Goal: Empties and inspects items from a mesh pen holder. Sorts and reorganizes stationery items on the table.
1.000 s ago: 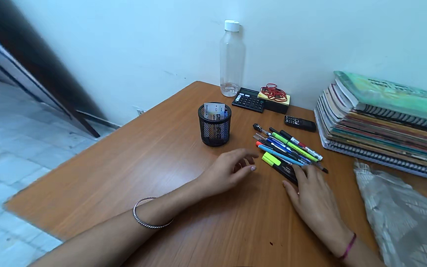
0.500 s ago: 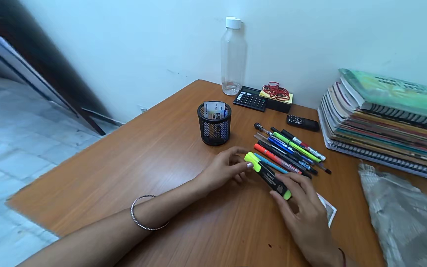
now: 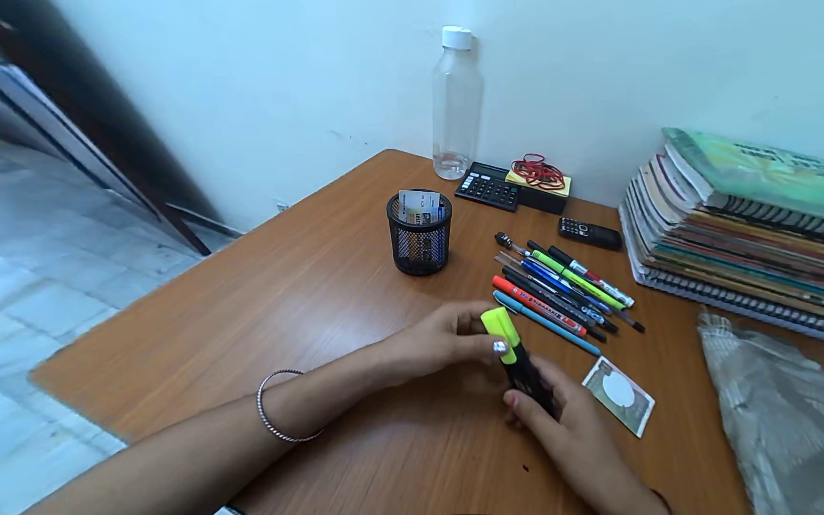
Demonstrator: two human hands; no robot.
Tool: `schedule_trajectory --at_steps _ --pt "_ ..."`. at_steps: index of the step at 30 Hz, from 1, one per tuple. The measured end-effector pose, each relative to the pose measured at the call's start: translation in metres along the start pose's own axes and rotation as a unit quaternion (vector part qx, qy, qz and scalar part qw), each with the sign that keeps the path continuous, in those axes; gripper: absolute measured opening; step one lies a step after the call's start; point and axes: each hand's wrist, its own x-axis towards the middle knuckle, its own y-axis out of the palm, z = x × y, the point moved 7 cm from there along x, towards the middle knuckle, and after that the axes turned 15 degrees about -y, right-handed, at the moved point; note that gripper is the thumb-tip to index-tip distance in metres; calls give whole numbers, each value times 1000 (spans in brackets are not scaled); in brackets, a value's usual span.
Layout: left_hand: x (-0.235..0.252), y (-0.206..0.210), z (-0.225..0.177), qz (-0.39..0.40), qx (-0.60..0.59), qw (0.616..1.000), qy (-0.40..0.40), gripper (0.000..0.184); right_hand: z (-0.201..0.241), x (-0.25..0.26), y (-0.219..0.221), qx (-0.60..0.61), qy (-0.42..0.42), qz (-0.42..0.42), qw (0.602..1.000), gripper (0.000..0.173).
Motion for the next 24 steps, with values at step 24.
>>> schedule_trajectory --at_steps 24 --pt "-63 -139 -115 -492 274 764 315 39 11 -2 17 -268 -264 74 924 24"
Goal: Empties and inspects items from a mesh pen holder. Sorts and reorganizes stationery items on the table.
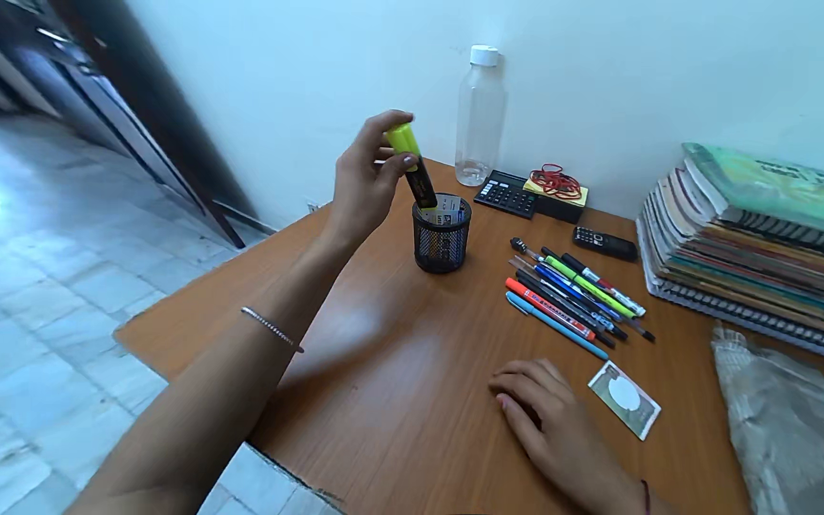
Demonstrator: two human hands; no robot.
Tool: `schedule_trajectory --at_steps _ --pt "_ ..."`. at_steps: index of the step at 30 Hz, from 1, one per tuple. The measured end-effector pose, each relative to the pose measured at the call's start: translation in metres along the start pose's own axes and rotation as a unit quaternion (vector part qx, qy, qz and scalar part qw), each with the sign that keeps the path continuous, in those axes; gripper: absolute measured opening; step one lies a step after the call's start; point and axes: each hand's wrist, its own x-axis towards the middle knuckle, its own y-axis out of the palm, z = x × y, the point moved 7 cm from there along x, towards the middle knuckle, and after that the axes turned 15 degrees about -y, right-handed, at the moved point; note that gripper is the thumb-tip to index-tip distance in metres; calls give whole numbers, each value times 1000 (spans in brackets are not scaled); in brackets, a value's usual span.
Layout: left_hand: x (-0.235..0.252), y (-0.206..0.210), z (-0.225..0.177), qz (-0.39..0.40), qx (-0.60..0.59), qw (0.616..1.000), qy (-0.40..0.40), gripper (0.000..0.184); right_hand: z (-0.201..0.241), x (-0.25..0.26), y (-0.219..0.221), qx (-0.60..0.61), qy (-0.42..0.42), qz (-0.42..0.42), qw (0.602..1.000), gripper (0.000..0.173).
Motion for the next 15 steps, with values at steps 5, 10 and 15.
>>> schedule_trajectory --at_steps 5,10,15 --pt "24 35 3 133 75 985 -84 35 3 1 1 -24 -26 3 999 25" --pt "14 61 20 202 145 962 -117 34 6 2 1 -37 -44 18 998 24" --pt "5 62 23 187 168 963 -97 33 7 3 2 -44 -51 20 998 25"
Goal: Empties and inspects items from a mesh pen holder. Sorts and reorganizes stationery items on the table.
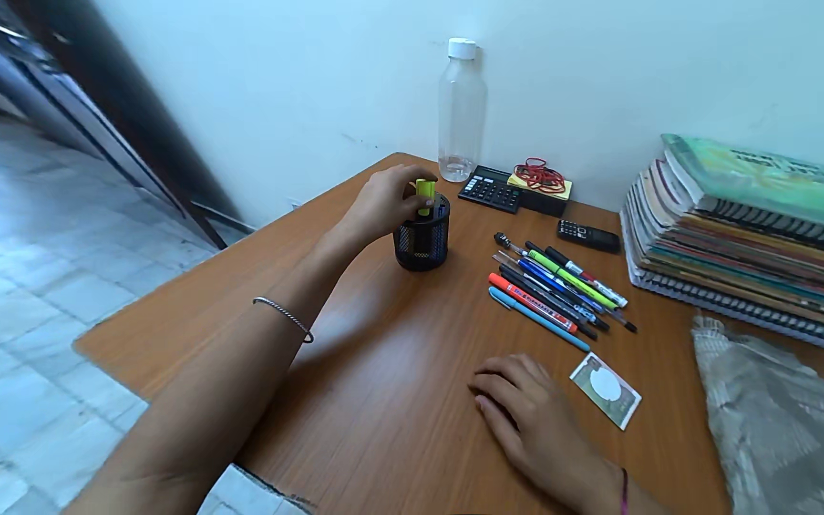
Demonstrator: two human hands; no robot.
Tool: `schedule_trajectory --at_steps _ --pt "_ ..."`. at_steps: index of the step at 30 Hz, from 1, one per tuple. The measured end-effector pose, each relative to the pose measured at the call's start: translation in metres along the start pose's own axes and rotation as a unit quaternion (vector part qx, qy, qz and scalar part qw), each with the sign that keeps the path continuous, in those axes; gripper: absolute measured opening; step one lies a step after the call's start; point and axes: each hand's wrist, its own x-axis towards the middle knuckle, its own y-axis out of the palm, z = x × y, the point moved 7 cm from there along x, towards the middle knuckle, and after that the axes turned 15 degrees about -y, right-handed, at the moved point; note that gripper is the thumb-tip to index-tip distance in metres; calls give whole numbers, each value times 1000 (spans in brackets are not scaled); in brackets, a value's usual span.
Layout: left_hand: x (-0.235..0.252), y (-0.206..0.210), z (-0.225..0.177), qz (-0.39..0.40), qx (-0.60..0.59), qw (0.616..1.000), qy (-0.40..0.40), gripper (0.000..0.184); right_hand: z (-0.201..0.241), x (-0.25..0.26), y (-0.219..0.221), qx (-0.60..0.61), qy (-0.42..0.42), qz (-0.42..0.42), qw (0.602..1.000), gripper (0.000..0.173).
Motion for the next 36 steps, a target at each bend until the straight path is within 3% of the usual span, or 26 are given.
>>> schedule_trajectory --at_steps 6,10,13,16,20,27,30,34,36 --pt "-6 -1 -5 -86 130 987 38 40 2 1 -1 -6 -4 16 1000 24" --pt "-5 1 4 -45 137 989 -39 49 5 1 -1 -31 -23 41 998 25" --pt "-3 1 7 -40 108 992 -50 50 2 0 -9 -93 -21 46 994 25" --pt "-7 -4 0 -92 82 992 -1 47 -17 -1 -23 -136 29 51 989 25" --pt "-28 2 -33 -182 27 973 138 33 -54 -14 -29 -165 97 93 977 28" --pt "-57 63 -67 -76 24 964 254 22 -92 -31 -53 -173 212 119 954 20" --pt "-56 77 -61 -40 16 969 242 20 -99 -37 -68 -193 246 130 941 16" --pt "-55 97 -54 89 30 984 153 27 -119 -48 -97 -209 351 182 895 23" --pt "-57 109 -53 124 43 980 149 34 -128 -46 -109 -187 388 182 884 23"
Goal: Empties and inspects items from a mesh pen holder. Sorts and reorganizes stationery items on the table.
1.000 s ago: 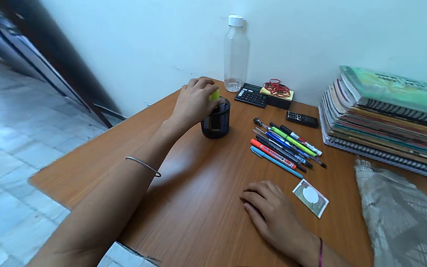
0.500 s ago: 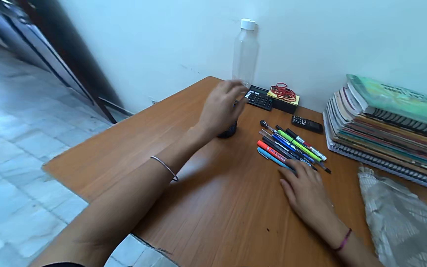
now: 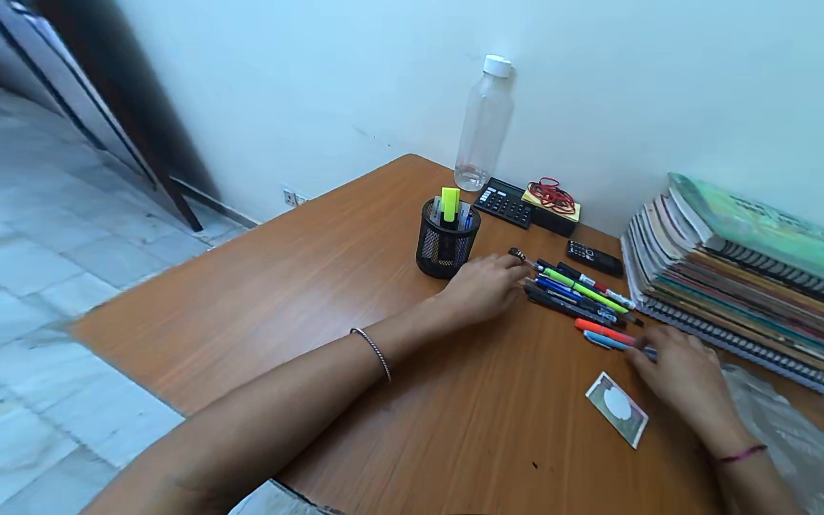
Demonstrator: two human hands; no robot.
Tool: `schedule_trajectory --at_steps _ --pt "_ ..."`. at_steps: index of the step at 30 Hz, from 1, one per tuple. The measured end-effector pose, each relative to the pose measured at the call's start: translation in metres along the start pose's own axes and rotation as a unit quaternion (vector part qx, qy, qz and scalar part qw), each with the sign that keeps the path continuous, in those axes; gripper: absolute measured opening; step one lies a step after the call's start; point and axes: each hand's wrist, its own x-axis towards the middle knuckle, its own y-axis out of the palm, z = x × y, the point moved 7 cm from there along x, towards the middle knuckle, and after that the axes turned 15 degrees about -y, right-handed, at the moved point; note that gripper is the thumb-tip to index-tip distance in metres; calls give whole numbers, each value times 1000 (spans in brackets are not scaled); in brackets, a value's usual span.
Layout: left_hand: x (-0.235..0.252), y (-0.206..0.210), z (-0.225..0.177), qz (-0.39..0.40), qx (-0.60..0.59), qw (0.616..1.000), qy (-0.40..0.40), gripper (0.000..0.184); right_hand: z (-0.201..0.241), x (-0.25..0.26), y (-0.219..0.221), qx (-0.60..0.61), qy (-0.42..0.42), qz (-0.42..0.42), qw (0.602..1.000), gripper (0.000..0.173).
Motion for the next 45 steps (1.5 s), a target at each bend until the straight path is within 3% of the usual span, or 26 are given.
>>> schedule_trajectory --at_steps 3,6,11,14,20,25,32,37,42,45 --pt "-2 22 -3 92 26 995 -21 51 4 22 -7 43 -25 1 999 24" --pt "-9 41 -8 180 39 982 -35 63 22 45 8 63 -96 30 993 36" --pt "-21 47 -34 205 -9 978 48 54 16 37 29 58 -147 63 985 43" --pt "-30 54 -50 222 -42 968 112 52 -8 18 20 90 -128 71 985 42" --pt "-30 55 -54 142 -74 973 163 37 -20 30 -4 104 -98 -38 989 29" --pt "-27 50 -45 112 -72 981 141 33 9 78 17 119 -89 -16 989 32" --pt "-7 25 -10 -15 -114 993 -19 28 36 61 29 85 -162 3 983 22" --pt "6 20 10 6 -115 986 -118 41 21 44 17 128 -128 7 983 18" --pt "10 33 7 56 -99 992 -50 46 18 56 24 74 -100 71 990 34" --pt "2 36 -6 81 -68 994 22 41 22 57 24 59 -91 57 992 28"
